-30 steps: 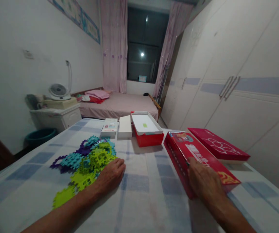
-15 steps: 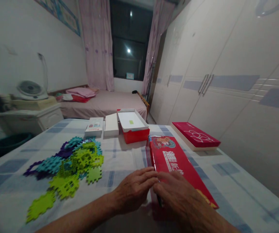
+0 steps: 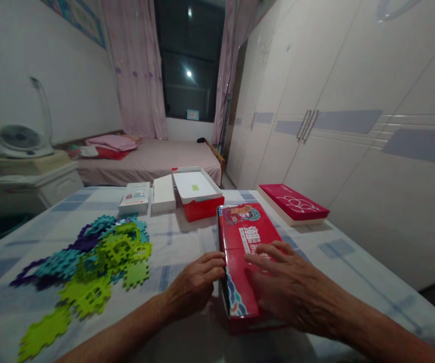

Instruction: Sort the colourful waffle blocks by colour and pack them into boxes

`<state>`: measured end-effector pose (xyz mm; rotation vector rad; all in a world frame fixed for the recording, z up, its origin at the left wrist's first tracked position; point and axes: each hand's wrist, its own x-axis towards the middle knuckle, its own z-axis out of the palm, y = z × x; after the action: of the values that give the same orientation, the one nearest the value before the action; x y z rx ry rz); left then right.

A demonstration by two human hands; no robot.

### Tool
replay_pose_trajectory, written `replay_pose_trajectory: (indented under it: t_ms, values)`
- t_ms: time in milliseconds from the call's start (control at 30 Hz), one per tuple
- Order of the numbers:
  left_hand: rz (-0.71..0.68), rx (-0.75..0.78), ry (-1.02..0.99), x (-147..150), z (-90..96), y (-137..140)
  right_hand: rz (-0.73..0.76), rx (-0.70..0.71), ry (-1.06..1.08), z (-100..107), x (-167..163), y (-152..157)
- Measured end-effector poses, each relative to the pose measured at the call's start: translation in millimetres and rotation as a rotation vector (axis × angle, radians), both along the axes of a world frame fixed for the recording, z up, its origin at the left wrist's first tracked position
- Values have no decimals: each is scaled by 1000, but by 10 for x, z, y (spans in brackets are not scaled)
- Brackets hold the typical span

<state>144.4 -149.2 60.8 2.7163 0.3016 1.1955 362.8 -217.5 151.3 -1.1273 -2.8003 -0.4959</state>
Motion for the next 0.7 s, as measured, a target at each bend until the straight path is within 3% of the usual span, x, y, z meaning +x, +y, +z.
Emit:
replay_pose_trajectory:
  t_ms: [167, 367, 567, 700]
  values:
    - [31, -47, -43, 10, -2, -47, 104, -128, -9, 19, -168, -41]
    - [29, -54, 61, 6, -84, -4, 193, -105, -35, -109, -319, 58]
    - [-37, -48, 82, 101, -48, -24, 228, -194, -92, -40, -260, 48]
    - [-52, -13, 68, 147, -32, -56, 258, -132, -120, 24, -287, 24]
